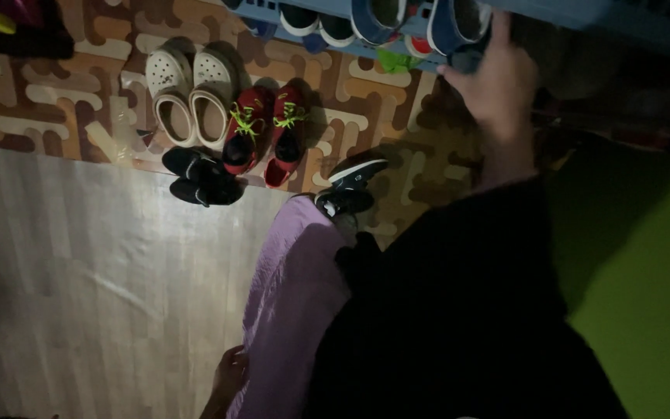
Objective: The person sits on the floor and uses a small brush to clean a dark blue sneaker, then switches to a beige clog-style shoe. They scrub the uppers, soles, and edges of each shoe with the brush, rotating the shoes to reach different areas.
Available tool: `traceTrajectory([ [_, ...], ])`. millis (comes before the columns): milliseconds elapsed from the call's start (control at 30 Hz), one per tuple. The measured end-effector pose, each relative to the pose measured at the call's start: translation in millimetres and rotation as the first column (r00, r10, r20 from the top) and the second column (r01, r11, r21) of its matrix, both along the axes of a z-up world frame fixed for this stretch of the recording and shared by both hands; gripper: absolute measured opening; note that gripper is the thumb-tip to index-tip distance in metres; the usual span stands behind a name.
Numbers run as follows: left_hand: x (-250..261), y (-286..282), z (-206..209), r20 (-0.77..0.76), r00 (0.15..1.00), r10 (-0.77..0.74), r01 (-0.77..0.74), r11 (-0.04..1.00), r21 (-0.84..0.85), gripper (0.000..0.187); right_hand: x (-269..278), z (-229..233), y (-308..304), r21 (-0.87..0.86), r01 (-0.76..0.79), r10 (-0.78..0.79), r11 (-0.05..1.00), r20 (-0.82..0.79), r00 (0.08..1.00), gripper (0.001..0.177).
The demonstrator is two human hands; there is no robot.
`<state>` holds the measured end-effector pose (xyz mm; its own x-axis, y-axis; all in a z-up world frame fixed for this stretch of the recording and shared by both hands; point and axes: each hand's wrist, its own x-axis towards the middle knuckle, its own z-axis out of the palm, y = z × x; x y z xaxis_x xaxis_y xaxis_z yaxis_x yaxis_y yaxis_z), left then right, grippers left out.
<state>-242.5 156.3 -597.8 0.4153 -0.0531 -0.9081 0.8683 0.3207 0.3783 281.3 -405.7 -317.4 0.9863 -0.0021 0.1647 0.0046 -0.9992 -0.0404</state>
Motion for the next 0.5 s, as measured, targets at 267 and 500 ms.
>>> traceTrajectory([
  [267,-14.0,2.6,-16.6,0.177,0.982,0.058,-0.043,0.995,-0.092,0.044,27.6,-14.2,74.5,-0.113,-0.353,0.369,0.929,0.184,0.911,0.072],
  [500,18.0,-11.1,32.9,-0.252,0.902,-0.350,0.413,0.867,0.278,0.044,49.8,-45.5,71.5,-0.007,-0.273,0.264,0.962,0.279,0.923,0.034],
])
